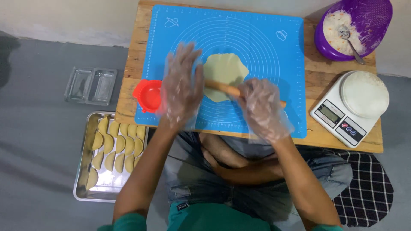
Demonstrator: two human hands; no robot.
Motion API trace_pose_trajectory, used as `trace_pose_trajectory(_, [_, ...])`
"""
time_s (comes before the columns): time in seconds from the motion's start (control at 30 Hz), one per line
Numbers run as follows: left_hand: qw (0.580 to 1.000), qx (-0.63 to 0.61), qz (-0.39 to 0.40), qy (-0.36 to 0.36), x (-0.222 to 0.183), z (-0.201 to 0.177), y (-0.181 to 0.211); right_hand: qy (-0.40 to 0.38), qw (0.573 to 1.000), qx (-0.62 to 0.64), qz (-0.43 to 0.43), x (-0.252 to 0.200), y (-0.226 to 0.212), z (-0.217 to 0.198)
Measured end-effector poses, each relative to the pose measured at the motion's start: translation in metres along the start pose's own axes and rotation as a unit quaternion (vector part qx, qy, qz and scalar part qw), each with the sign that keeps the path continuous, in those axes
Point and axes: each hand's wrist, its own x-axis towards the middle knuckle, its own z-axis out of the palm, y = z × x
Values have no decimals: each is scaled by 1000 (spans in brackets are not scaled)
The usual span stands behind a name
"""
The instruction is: Rolling out dough, adding filling, and using a mold to shape pastries
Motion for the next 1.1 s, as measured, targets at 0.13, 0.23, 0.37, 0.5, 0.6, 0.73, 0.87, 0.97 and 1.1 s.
trace_pose_trajectory(0.13, [947,-170,-131,-239,54,32,-2,-39,993,-102,34,35,3,11])
trace_pose_trajectory(0.23, [939,-151,-107,-289,49,99,-18,-39,994,42,89,42,12,37])
trace_pose_trajectory(0.37, [930,-38,-95,-353,22,198,-31,0,992,100,73,45,19,48])
trace_pose_trajectory(0.5, [956,23,-148,-252,-4,257,-35,6,991,115,65,34,23,60])
trace_pose_trajectory(0.6, [905,81,-53,-415,46,180,-20,74,989,110,66,28,29,78])
trace_pose_trajectory(0.73, [883,97,-57,-456,50,177,-16,84,982,141,97,29,28,77])
trace_pose_trajectory(0.87, [873,114,-61,-471,40,174,-10,77,956,227,167,22,19,84])
trace_pose_trajectory(0.97, [886,93,-41,-453,38,165,-10,65,967,213,125,25,13,65])
trace_pose_trajectory(1.1, [896,71,-30,-437,21,164,-15,89,653,674,335,-3,5,99])
